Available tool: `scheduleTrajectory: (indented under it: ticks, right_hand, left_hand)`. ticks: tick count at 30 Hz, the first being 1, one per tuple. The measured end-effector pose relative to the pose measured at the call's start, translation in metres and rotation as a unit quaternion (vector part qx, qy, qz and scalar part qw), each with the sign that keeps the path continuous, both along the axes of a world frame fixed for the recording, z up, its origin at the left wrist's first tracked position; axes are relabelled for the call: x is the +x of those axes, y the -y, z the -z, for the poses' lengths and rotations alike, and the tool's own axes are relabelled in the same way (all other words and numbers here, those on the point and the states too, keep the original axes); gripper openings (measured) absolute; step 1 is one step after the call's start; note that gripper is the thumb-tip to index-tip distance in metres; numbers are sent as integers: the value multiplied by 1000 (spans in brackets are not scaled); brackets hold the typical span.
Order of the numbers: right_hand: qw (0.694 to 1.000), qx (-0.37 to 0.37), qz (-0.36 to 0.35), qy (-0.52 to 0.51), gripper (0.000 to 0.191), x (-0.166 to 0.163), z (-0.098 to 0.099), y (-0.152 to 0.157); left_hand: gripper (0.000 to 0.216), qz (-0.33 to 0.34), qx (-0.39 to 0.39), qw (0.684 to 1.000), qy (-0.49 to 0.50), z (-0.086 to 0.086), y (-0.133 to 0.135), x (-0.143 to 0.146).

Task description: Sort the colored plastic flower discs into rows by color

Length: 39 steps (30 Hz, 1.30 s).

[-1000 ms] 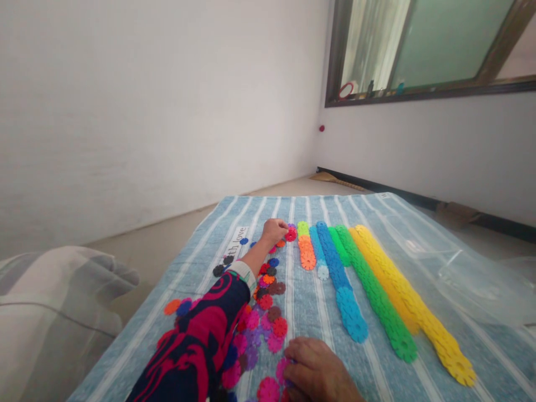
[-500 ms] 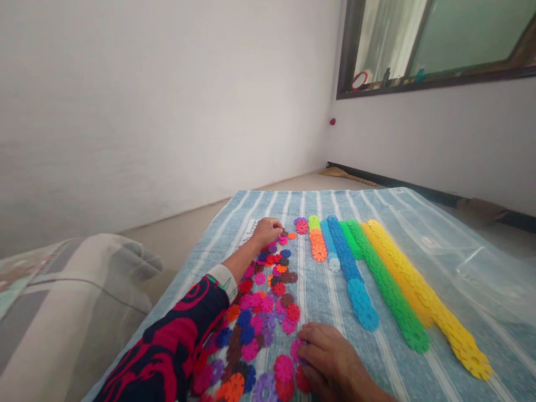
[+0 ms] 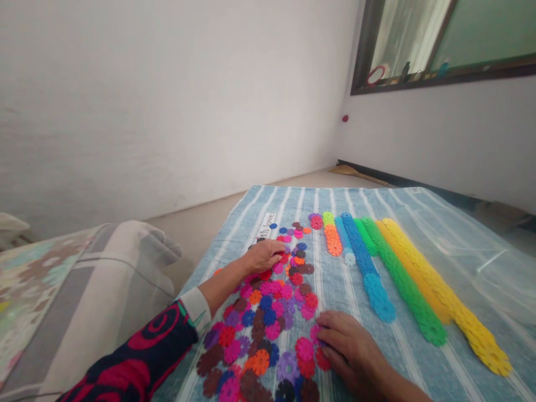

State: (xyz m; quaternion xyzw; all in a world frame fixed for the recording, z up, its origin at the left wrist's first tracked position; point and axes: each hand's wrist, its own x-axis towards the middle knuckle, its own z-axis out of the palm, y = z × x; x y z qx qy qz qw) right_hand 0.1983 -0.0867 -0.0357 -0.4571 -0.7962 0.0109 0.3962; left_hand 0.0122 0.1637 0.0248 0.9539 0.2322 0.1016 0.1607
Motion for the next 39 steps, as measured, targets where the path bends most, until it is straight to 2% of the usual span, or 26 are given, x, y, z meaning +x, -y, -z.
scheduleTrajectory:
  ticks: [8,18,28,36,39]
  right_hand:
    - [1000,9,7,10,22,-2,-3,2]
    - [1000,-5,19,13,22,1,4,5]
    - [999,-35,28,21,24,-1,-1,9]
    - [999,-38,28,22,24,-2,-4,9]
    - [998,-41,29,24,24,-2,-6,8]
  left_hand:
    - [34,8,96,995,-22,9,22,-41]
    - [31,13,152,988,12,22,52,-78]
    - [31,35,125,990,49,21,86,-90]
    - [30,36,158,983,90,44,102,-87]
    - [29,28,157,983,94,43,110,-78]
